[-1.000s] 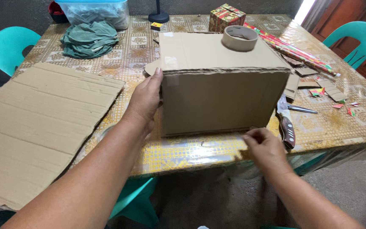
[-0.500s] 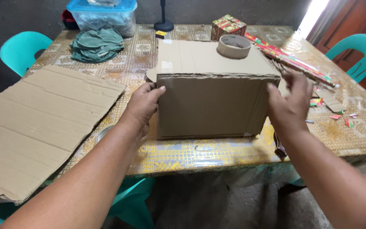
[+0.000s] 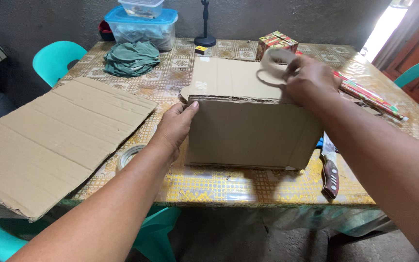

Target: The person tapes a cardboard box on a table using clear packing tape and a knife to cut the tape. They repeatedly apply tape to the edges and seams, rotate the box, and trim excess tape. A wrapped gift is briefly placed inside the box before the person continues taping.

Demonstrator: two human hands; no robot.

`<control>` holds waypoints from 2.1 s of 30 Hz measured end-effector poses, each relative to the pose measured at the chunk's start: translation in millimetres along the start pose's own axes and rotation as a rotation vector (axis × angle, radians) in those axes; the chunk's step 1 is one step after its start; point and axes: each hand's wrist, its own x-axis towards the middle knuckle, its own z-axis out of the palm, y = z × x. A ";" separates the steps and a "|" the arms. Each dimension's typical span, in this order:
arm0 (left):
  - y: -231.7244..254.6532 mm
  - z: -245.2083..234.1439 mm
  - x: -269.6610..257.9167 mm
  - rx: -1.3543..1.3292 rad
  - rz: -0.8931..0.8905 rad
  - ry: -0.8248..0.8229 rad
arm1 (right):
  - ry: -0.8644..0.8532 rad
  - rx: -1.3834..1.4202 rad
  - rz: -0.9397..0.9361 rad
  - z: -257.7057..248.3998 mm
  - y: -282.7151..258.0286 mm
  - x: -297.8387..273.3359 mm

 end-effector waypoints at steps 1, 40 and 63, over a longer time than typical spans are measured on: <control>-0.2 1.1 -0.2 -0.023 0.013 -0.017 | 0.039 0.119 0.041 0.9 11.1 4.1; -24.5 -26.9 -25.5 0.220 0.048 -0.030 | -0.239 1.073 0.080 61.2 167.0 -66.8; 147.4 -1.3 -40.0 -0.001 -0.131 0.157 | -0.362 1.134 0.113 -98.5 71.3 -54.5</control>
